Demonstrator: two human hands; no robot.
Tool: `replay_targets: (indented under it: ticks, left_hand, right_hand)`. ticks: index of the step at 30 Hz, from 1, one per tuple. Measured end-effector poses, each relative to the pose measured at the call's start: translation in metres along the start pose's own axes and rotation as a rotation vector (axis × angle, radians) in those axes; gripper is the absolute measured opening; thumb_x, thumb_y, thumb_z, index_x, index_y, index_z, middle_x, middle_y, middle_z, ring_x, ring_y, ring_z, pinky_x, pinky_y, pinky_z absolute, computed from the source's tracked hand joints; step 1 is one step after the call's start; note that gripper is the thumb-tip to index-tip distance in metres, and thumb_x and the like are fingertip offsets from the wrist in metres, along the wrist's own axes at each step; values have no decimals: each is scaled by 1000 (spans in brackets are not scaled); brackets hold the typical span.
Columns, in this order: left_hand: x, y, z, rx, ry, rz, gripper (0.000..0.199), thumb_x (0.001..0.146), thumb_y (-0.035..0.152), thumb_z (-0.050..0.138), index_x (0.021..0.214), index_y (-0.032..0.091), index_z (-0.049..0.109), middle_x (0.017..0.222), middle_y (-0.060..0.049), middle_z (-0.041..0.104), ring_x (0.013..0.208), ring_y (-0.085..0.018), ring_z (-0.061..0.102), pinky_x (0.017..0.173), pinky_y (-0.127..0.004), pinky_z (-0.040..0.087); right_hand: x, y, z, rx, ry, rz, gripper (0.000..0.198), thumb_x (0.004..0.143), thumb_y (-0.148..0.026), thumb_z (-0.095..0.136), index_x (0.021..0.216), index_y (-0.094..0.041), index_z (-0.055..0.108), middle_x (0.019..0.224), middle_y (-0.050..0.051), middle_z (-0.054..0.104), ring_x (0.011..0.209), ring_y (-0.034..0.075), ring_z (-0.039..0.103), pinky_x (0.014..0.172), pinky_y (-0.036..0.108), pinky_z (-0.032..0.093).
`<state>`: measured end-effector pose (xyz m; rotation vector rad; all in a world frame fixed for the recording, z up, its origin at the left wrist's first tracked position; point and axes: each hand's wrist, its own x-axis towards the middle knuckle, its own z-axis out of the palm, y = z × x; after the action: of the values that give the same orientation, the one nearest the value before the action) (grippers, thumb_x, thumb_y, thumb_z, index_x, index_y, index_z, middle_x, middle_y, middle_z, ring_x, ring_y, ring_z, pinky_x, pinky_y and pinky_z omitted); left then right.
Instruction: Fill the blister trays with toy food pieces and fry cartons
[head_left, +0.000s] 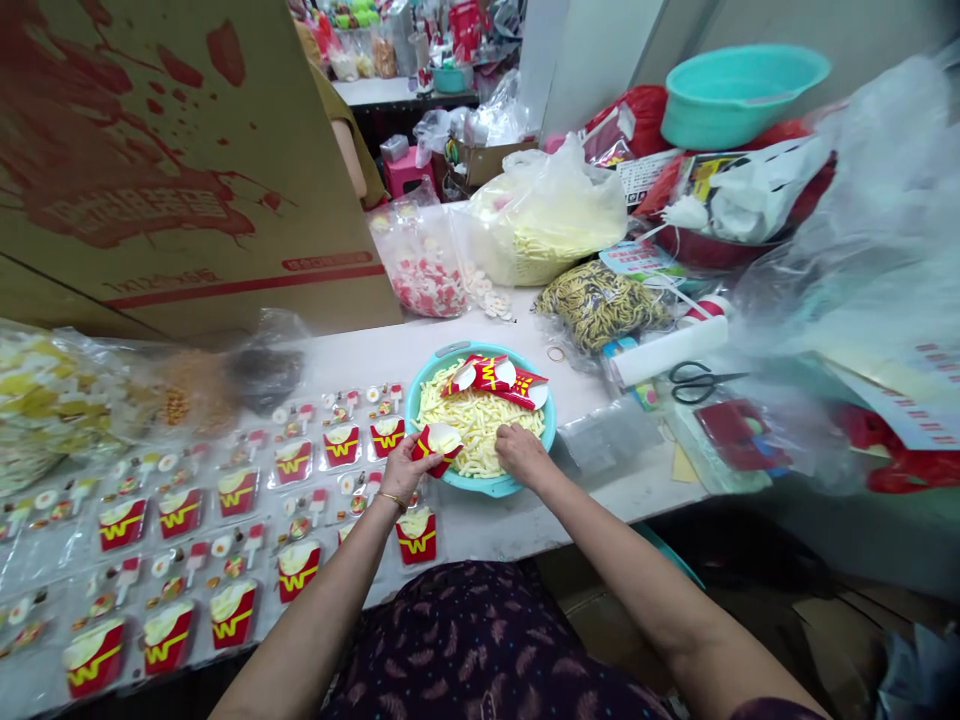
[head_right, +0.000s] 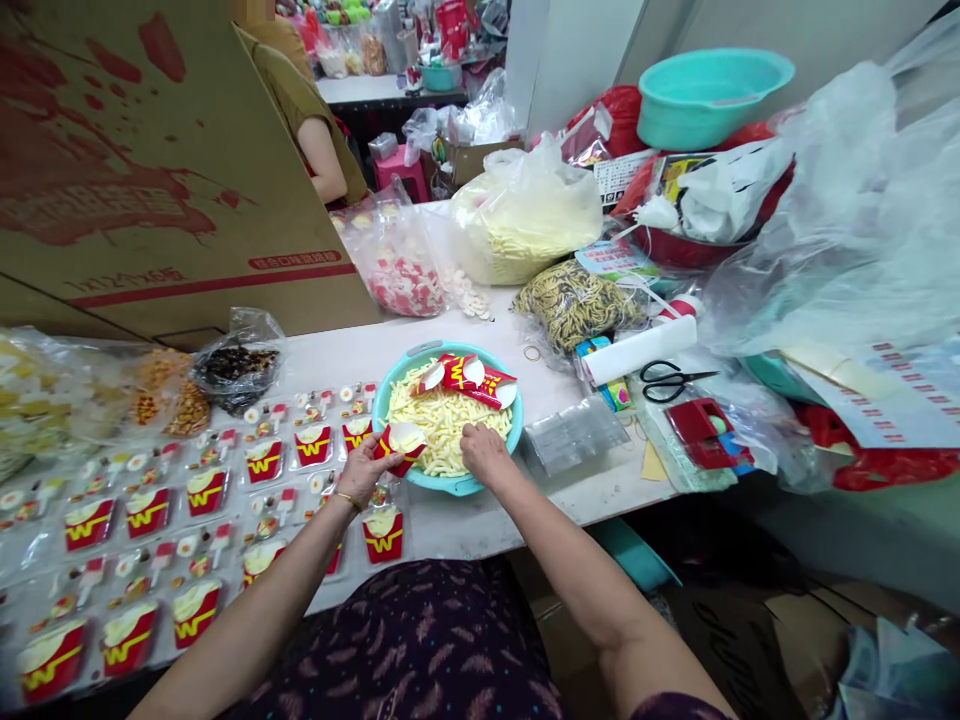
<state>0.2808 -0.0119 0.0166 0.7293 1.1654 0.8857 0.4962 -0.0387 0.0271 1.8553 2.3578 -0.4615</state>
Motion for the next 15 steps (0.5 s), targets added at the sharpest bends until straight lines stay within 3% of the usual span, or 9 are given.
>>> replay_targets:
  ticks: [6, 9, 11, 15]
  left_hand:
    - [0, -2, -3, -1, 8, -17, 61, 44, 20, 78, 99, 14, 52, 94, -4, 65, 82, -18, 62, 77, -34, 50]
    - [-1, -3, -2, -14, -21, -23, 63, 43, 18, 78, 100, 14, 52, 94, -5, 65, 83, -18, 61, 79, -36, 49]
    - [-3, -2, -2, -36, -65, -21, 65, 44, 18, 78, 104, 14, 52, 99, -6, 64, 87, -18, 61, 81, -36, 48]
    - [-8, 0, 2, -58, -113, -50, 65, 48, 21, 77, 107, 13, 52, 104, -9, 63, 90, -20, 60, 82, -35, 47]
  right_hand:
    - [-1, -1, 3, 58, 73, -7, 17, 75, -25, 53, 88, -18, 62, 98, 7, 56, 92, 20, 46, 76, 30, 36]
    - [0, -4, 5, 48, 66, 6, 14, 76, -17, 50, 77, -17, 64, 92, 8, 58, 90, 21, 48, 76, 32, 36]
    - [0, -1, 5, 163, 98, 30, 14, 75, -15, 50, 73, -18, 64, 93, 7, 60, 92, 21, 49, 79, 31, 36]
    - [0, 6, -7, 630, 233, 165, 12, 73, -21, 54, 79, -17, 64, 85, 4, 63, 79, 16, 55, 72, 27, 41]
